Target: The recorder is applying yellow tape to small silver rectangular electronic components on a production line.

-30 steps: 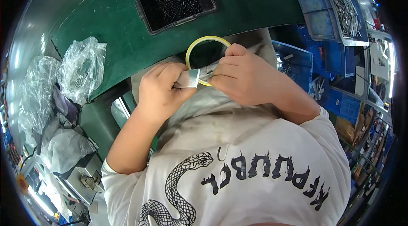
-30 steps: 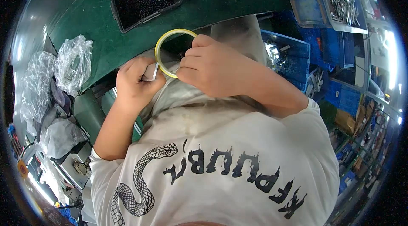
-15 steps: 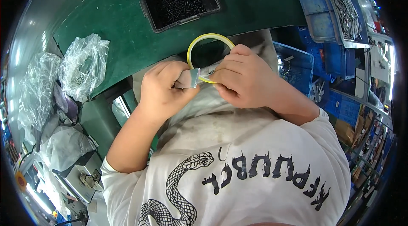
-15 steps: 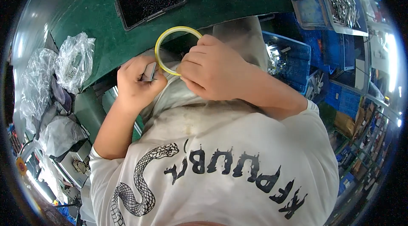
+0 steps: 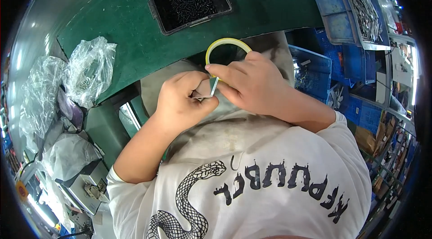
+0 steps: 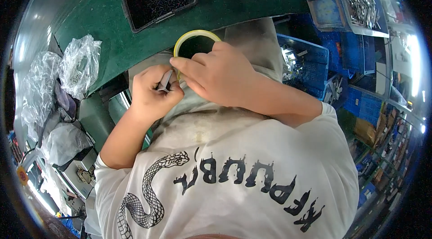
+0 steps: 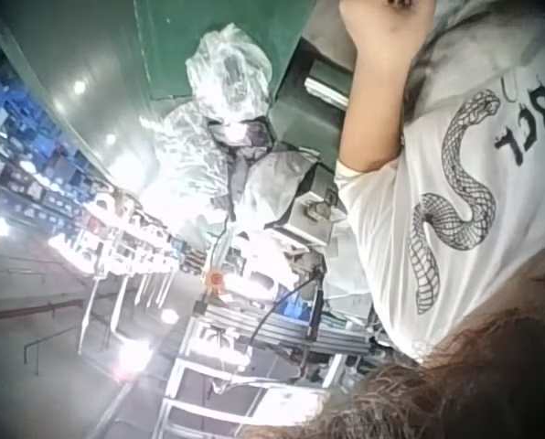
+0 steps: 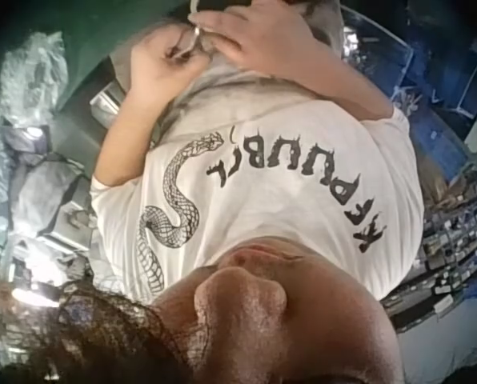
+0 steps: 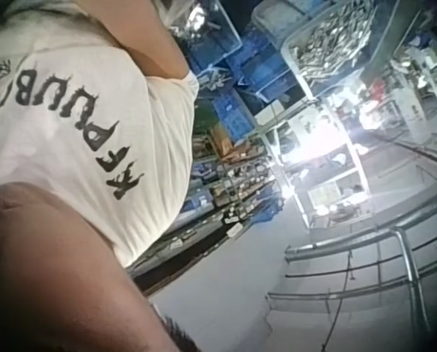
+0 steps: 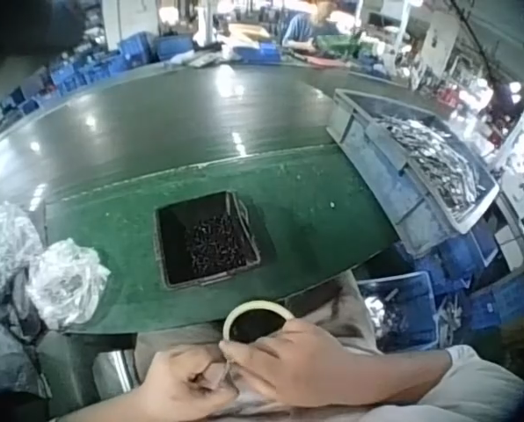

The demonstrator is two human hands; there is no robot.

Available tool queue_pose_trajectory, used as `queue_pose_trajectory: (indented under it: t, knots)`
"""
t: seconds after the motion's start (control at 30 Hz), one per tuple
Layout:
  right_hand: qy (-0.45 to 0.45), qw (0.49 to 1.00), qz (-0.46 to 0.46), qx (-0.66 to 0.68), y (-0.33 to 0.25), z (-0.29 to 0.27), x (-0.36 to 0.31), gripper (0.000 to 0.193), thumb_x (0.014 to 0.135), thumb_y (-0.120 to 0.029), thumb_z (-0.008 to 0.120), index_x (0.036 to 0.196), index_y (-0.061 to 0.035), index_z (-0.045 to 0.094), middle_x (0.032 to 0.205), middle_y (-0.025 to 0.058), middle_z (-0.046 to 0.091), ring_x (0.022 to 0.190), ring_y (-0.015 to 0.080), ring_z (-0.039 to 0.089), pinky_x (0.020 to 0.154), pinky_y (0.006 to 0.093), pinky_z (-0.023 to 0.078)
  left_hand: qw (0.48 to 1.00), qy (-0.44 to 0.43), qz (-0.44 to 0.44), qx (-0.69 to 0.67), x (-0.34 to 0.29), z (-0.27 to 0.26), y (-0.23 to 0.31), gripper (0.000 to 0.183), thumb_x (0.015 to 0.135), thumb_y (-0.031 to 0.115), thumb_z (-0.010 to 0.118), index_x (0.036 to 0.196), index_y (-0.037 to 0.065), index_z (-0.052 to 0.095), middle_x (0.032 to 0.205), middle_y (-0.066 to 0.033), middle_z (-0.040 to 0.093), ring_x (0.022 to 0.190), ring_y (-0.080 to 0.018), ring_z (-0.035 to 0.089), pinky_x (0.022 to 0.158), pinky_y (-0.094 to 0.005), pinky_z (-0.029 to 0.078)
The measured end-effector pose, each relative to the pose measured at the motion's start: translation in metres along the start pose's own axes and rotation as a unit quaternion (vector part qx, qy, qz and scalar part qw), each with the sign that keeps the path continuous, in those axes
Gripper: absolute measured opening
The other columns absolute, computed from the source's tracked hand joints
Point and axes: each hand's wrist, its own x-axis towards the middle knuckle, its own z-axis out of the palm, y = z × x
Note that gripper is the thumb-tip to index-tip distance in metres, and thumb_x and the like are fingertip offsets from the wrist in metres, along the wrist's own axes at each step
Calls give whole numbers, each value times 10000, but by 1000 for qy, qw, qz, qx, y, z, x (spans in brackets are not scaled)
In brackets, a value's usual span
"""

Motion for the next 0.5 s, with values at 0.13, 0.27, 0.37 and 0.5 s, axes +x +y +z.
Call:
queue_pose_trajectory:
  t: [0.13,0.27,0.37,0.5]
  knots:
    - [-36,999,-23,-12,2,2,0,244,749,-126,717,992,-112,697,718,-22,594,633,156,579,598,326,404,1000,4,10,0,-1,1,-1,183,647,31,690,810,17,609,671,-107,576,573,-238,561,542,-325,462]
    - [-55,998,-14,-9,4,4,-3,200,757,-120,700,957,-124,698,737,-21,606,656,155,590,593,327,406,1000,1,13,-14,-1,3,1,202,655,53,709,822,10,602,677,-123,557,573,-273,544,544,-340,457]
    - [-59,998,13,17,9,4,-3,150,761,-133,705,910,-120,698,731,-2,613,654,186,597,592,338,416,998,8,-12,-62,0,1,-1,187,710,40,714,813,14,560,673,-71,541,556,-191,501,535,-303,430]
    - [-1,992,55,109,13,-3,0,102,788,-134,722,862,-80,678,697,50,601,617,249,589,563,361,418,971,-1,-57,-233,1,-3,-7,232,824,52,695,930,39,488,754,14,526,624,-51,427,534,-237,370]
